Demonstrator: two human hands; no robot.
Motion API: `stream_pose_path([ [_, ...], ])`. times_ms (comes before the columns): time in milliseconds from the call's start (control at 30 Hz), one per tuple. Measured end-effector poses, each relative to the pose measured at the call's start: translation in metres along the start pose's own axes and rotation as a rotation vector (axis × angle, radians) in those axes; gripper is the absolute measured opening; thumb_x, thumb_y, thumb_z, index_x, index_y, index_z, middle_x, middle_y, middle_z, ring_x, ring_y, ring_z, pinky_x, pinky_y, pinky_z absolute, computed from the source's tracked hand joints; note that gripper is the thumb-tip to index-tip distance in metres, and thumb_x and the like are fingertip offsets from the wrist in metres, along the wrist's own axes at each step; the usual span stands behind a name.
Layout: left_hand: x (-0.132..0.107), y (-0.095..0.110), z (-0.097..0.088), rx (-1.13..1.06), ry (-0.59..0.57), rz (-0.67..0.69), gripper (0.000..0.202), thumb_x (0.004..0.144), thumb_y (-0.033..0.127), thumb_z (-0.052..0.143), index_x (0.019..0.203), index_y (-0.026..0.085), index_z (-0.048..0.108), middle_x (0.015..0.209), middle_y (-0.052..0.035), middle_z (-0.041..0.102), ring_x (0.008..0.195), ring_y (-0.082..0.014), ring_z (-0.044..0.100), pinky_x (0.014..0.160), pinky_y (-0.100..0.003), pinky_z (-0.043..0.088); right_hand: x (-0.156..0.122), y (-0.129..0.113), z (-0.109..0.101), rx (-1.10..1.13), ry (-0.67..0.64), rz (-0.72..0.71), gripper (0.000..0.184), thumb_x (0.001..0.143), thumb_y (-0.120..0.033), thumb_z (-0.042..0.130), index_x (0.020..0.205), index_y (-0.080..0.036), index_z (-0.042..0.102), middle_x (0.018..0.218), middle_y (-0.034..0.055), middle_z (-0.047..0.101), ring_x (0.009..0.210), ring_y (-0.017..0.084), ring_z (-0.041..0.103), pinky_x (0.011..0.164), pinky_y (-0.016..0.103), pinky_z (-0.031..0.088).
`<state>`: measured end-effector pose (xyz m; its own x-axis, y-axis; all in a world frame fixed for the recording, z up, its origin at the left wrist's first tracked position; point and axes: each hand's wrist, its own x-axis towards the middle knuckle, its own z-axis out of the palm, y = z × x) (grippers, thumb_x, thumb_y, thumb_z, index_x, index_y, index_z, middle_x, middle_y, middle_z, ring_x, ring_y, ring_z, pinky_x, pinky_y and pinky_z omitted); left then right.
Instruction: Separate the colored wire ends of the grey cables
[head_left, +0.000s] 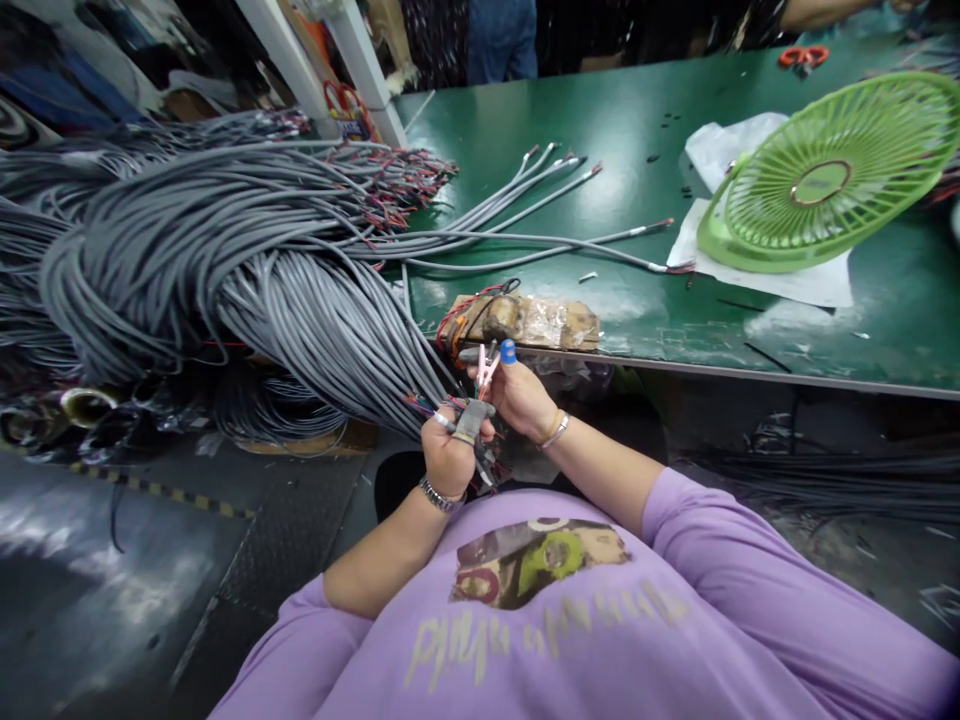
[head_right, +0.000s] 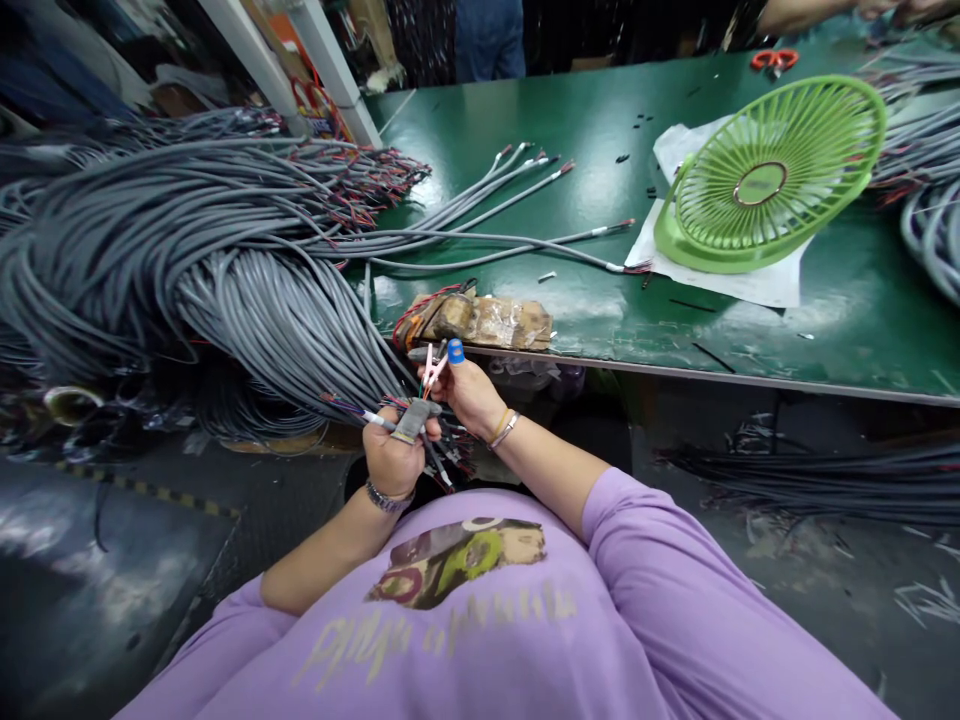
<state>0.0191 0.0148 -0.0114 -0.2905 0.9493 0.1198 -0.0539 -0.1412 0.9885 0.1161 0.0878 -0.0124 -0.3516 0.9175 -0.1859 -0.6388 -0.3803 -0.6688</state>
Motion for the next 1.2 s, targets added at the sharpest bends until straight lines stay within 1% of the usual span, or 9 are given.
stream_pose_path([
  [100, 0.001, -0.001, 0.0, 0.002, -0.008, -0.009, 0.029, 0.076, 0.041, 0.071, 0.063, 0.017, 0.064, 0.053, 0.0005, 0.064, 0.045, -0.0092, 0.057, 0.046, -0.02, 0.046, -0.001, -0.004, 0.003, 0.084, -0.012, 0.063, 0.056, 0.079, -0.071, 0.058, 0.072, -0.016, 0.063, 0.063, 0.0003, 0.058, 0.052, 0.008, 0.045, 0.048, 0.021, 0.039],
  [233, 0.002, -0.003, -0.002, -0.013, -0.007, -0.017, 0.027, 0.077, 0.039, 0.07, 0.064, 0.017, 0.065, 0.053, 0.0005, 0.064, 0.044, -0.009, 0.056, 0.045, -0.02, 0.045, -0.002, -0.01, 0.01, 0.166, 0.032, 0.122, 0.049, 0.079, -0.065, 0.064, 0.074, -0.016, 0.062, 0.064, -0.0005, 0.059, 0.052, 0.007, 0.046, 0.047, 0.019, 0.039],
  [400, 0.001, -0.004, -0.003, 0.013, -0.03, -0.016, 0.026, 0.078, 0.037, 0.069, 0.063, 0.017, 0.064, 0.053, 0.0004, 0.064, 0.045, -0.0092, 0.057, 0.046, -0.02, 0.045, 0.0, -0.009, 0.012, 0.208, 0.078, 0.095, 0.045, 0.078, -0.061, 0.067, 0.076, -0.016, 0.063, 0.064, -0.001, 0.06, 0.053, 0.007, 0.047, 0.048, 0.019, 0.038],
  [567, 0.001, -0.005, -0.003, 0.039, -0.017, 0.008, 0.027, 0.078, 0.04, 0.069, 0.064, 0.017, 0.065, 0.054, -0.0004, 0.065, 0.046, -0.0101, 0.058, 0.047, -0.021, 0.047, -0.002, -0.008, 0.011, 0.202, 0.059, 0.123, 0.05, 0.08, -0.066, 0.061, 0.078, -0.016, 0.064, 0.064, -0.0003, 0.06, 0.053, 0.008, 0.047, 0.05, 0.02, 0.04],
  [700, -0.001, -0.003, -0.004, 0.026, -0.02, 0.046, 0.025, 0.078, 0.041, 0.069, 0.069, 0.017, 0.068, 0.056, -0.0009, 0.066, 0.048, -0.0106, 0.059, 0.049, -0.022, 0.047, -0.007, -0.011, 0.009, 0.194, 0.0, 0.176, 0.057, 0.083, -0.073, 0.051, 0.079, -0.018, 0.063, 0.071, 0.002, 0.064, 0.057, 0.011, 0.053, 0.053, 0.023, 0.045],
  [833, -0.004, 0.005, -0.006, 0.09, -0.033, 0.151, 0.027, 0.079, 0.039, 0.069, 0.064, 0.018, 0.069, 0.057, -0.0022, 0.067, 0.051, -0.0118, 0.061, 0.052, -0.023, 0.049, -0.011, -0.016, 0.003, 0.189, -0.083, 0.203, 0.056, 0.087, -0.071, 0.044, 0.088, -0.018, 0.065, 0.078, 0.0027, 0.066, 0.059, 0.011, 0.055, 0.053, 0.023, 0.045],
  [933, -0.003, 0.012, -0.009, 0.211, -0.033, 0.22, 0.026, 0.078, 0.037, 0.07, 0.061, 0.018, 0.07, 0.058, -0.0033, 0.068, 0.053, -0.0133, 0.062, 0.054, -0.025, 0.049, -0.011, -0.018, -0.002, 0.173, -0.094, 0.194, 0.046, 0.09, -0.062, 0.049, 0.09, -0.018, 0.066, 0.08, 0.0027, 0.068, 0.062, 0.011, 0.055, 0.053, 0.021, 0.044],
  [1067, 0.004, 0.014, -0.014, 0.388, -0.007, 0.337, 0.022, 0.077, 0.032, 0.069, 0.058, 0.02, 0.069, 0.06, -0.0034, 0.068, 0.059, -0.0154, 0.063, 0.061, -0.027, 0.05, -0.013, -0.019, -0.001, 0.102, -0.067, 0.117, 0.033, 0.087, -0.05, 0.062, 0.087, -0.017, 0.066, 0.078, 0.0012, 0.066, 0.059, 0.008, 0.05, 0.053, 0.019, 0.042],
  [1200, 0.012, 0.013, -0.019, 0.542, 0.006, 0.496, 0.013, 0.075, 0.027, 0.069, 0.062, 0.021, 0.069, 0.061, -0.0034, 0.067, 0.06, -0.0164, 0.063, 0.066, -0.03, 0.051, -0.015, -0.015, 0.001, 0.022, -0.047, 0.014, 0.039, 0.084, -0.055, 0.063, 0.085, -0.017, 0.066, 0.071, -0.0007, 0.061, 0.056, 0.007, 0.044, 0.051, 0.019, 0.038],
])
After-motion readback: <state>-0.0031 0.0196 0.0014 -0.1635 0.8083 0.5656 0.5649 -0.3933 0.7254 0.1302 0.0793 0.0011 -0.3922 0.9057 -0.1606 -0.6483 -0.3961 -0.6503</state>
